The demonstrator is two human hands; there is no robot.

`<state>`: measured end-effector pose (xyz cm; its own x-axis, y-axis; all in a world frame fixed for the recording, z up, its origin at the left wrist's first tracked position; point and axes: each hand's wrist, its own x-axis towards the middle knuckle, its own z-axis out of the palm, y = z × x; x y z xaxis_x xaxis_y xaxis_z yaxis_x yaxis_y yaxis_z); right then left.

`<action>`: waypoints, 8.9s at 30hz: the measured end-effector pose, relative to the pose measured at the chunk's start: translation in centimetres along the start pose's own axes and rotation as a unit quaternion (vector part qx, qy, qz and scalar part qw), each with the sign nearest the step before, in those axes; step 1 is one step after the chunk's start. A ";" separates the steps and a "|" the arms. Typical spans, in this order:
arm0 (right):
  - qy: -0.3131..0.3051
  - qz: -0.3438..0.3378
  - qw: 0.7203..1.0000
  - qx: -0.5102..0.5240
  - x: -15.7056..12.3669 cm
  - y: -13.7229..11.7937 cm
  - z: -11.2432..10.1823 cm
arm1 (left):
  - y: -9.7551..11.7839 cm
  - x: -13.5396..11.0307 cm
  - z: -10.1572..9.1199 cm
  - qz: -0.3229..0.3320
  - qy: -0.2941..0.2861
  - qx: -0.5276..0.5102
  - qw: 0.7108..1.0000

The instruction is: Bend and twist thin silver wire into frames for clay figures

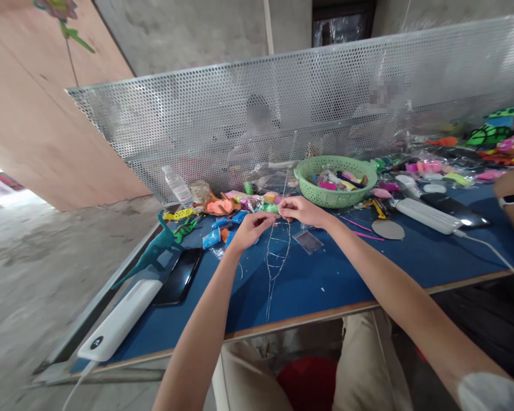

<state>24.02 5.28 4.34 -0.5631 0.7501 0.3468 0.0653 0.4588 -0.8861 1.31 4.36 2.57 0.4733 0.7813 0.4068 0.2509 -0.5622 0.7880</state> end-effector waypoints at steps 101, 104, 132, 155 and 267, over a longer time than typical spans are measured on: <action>0.109 0.007 0.993 0.048 0.4 0.9 1.5 | 0.7 0.4 0.9 -0.013 0.022 -0.059 0.998; 0.097 0.010 0.993 0.070 0.4 1.0 1.5 | 0.6 0.4 1.0 -0.021 0.033 -0.067 0.997; 0.022 0.008 0.999 0.038 0.2 0.2 -0.6 | 1.4 0.5 0.1 -0.072 -0.011 -0.083 0.994; 0.083 0.056 0.993 0.062 0.2 -1.0 0.7 | 1.4 0.2 0.9 0.014 0.109 0.001 0.994; 0.246 -0.165 0.948 -0.115 -0.1 -0.1 3.7 | 0.8 0.0 0.1 0.257 0.149 0.261 0.918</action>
<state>21.04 3.39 3.25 -0.1351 0.6526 0.7456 0.1626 0.7569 -0.6330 1.62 3.93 3.13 0.4091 0.3713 0.8335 0.4658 -0.8705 0.1591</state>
